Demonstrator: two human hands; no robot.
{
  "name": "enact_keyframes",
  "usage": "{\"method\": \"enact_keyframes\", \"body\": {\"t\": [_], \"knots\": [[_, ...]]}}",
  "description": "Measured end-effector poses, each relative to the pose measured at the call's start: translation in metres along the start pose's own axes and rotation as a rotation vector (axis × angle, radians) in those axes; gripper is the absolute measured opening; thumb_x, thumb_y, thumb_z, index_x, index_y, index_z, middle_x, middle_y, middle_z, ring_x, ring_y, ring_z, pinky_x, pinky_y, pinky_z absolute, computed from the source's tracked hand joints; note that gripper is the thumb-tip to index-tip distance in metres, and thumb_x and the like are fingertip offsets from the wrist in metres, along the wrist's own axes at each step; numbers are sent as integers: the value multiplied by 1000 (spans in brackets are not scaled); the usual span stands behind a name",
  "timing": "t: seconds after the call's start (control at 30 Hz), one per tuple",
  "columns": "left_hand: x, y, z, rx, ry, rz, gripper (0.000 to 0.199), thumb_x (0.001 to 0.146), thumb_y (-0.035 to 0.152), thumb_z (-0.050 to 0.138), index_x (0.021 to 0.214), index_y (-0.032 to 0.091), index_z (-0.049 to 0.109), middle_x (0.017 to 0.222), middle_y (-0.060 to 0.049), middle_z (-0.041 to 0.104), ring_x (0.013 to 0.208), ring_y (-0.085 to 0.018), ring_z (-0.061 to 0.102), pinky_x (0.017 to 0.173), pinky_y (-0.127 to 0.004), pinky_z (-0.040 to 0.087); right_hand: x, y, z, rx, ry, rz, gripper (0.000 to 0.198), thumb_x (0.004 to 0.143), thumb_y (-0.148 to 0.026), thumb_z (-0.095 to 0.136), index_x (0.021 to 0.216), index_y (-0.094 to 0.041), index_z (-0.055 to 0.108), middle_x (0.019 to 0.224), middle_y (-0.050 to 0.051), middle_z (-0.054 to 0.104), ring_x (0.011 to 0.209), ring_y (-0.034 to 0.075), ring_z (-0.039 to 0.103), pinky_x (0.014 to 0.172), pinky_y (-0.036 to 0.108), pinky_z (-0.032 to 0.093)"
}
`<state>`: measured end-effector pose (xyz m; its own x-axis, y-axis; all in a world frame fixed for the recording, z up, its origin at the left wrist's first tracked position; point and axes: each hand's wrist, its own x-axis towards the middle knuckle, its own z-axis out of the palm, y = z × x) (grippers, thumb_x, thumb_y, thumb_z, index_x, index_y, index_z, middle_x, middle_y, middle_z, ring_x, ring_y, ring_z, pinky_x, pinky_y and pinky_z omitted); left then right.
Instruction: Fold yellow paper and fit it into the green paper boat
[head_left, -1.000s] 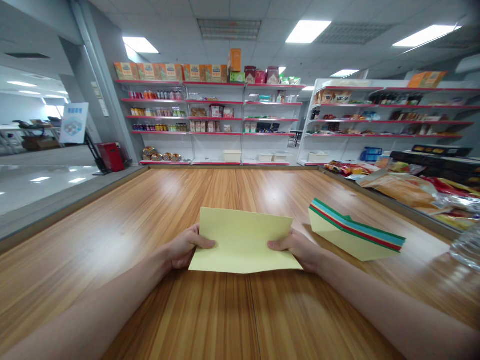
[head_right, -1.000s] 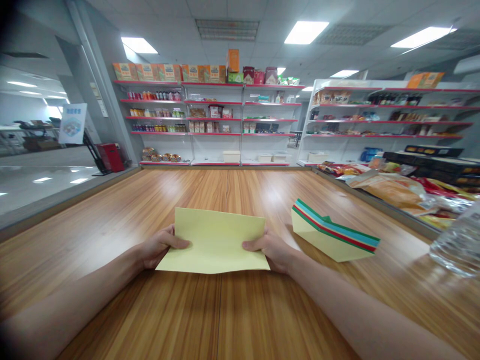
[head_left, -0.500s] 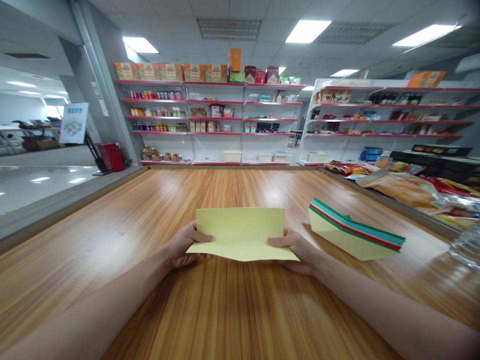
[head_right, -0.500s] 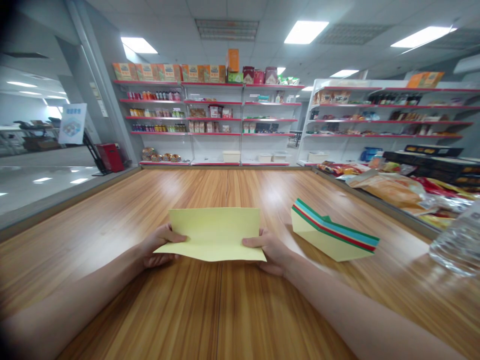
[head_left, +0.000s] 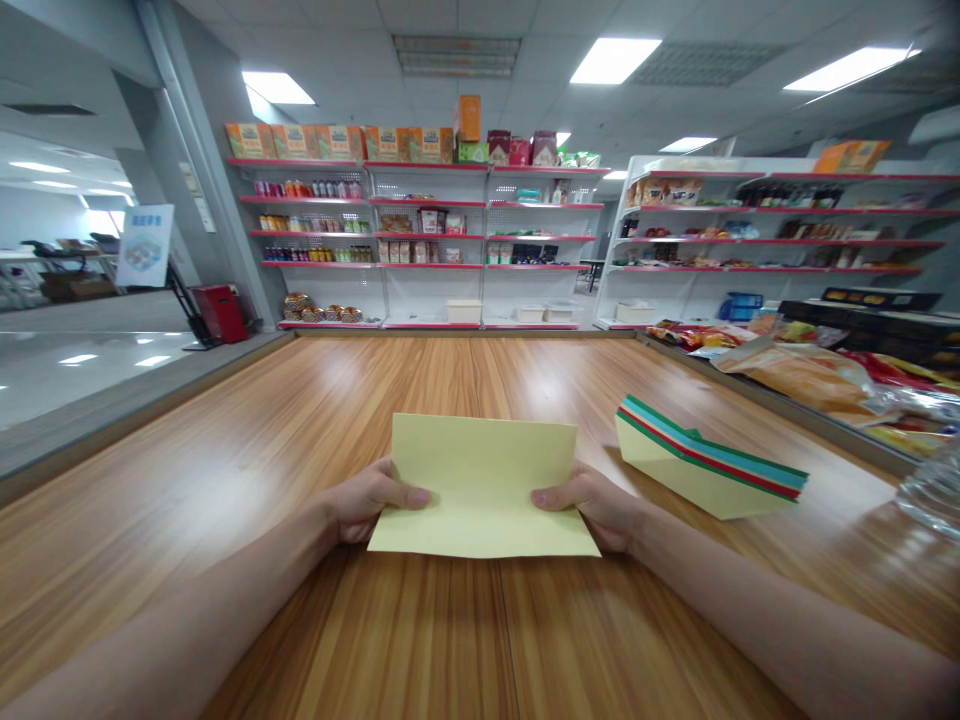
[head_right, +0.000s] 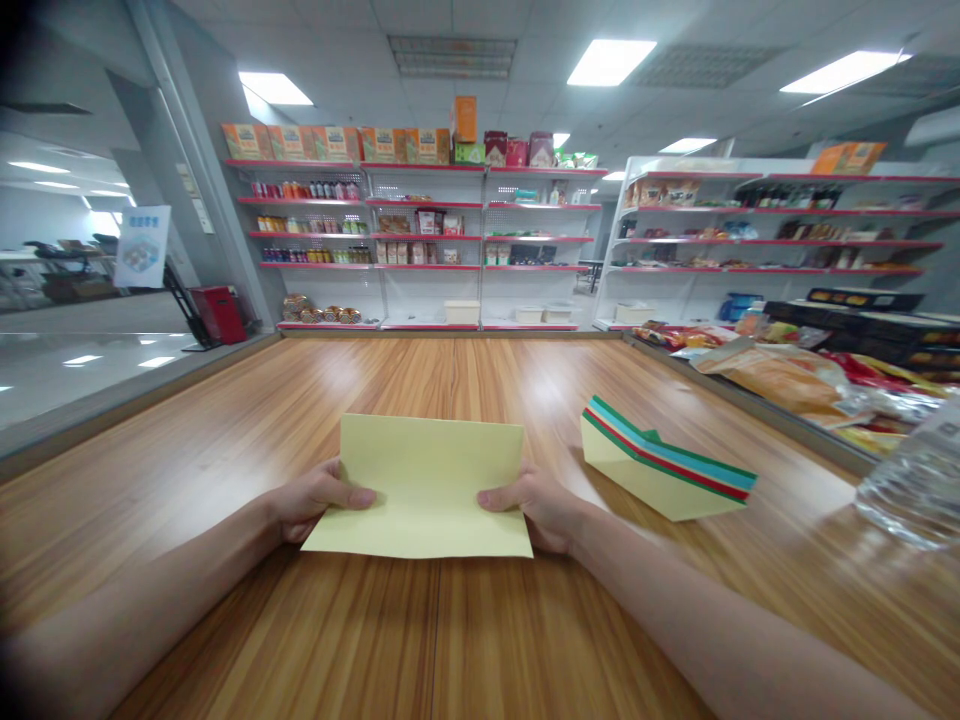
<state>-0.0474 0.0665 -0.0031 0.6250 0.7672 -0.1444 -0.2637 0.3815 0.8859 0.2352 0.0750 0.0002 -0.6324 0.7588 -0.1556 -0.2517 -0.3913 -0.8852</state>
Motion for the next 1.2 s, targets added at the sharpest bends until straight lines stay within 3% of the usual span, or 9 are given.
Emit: {"method": "enact_keyframes", "body": {"t": [0.33,0.57,0.63,0.77,0.97,1.03,1.2], "knots": [[3,-3,3,-7,72,-34,36,62,6,71,98,8,67,95,-17,69,90,-31,65,82,-41,51,0,3,-2,-7,129,28,48,58,-5,69,105,-10,61,96,14,69,89,29,65,83,45,50],[7,-3,2,9,117,66,39,65,7,69,104,9,65,102,-15,67,91,-30,64,81,-38,51,0,2,-3,11,-6,-37,50,64,-10,68,113,-10,58,103,15,66,89,26,65,80,37,52],[7,-3,5,-4,110,79,42,66,7,69,107,11,63,107,-16,66,93,-29,64,81,-39,51,-1,1,-4,-4,-17,-27,52,64,-9,67,115,-9,56,104,16,66,86,25,66,72,35,55],[4,-4,6,-46,39,52,44,67,5,67,111,10,61,105,-17,66,94,-30,64,80,-39,53,-3,-1,-6,-59,2,46,54,66,-10,66,118,-13,53,108,15,64,76,24,66,48,28,55],[1,-1,1,-24,-85,8,43,69,4,62,112,8,61,93,-17,68,68,-24,68,48,-26,57,-2,2,-8,-54,84,89,49,64,-9,67,112,-9,57,97,15,66,69,20,65,43,23,52],[0,3,4,-34,-148,6,44,71,5,58,115,8,59,102,-17,66,66,-20,68,45,-22,56,0,2,-8,-30,86,97,50,63,-7,66,112,-9,57,97,13,65,66,17,64,42,21,51],[-1,15,16,-110,-219,-62,50,74,13,52,124,15,53,131,-14,50,83,-20,67,48,-15,55,0,-2,-7,-12,-20,56,51,67,-6,60,118,-11,56,101,12,64,68,15,63,43,19,52]]}}
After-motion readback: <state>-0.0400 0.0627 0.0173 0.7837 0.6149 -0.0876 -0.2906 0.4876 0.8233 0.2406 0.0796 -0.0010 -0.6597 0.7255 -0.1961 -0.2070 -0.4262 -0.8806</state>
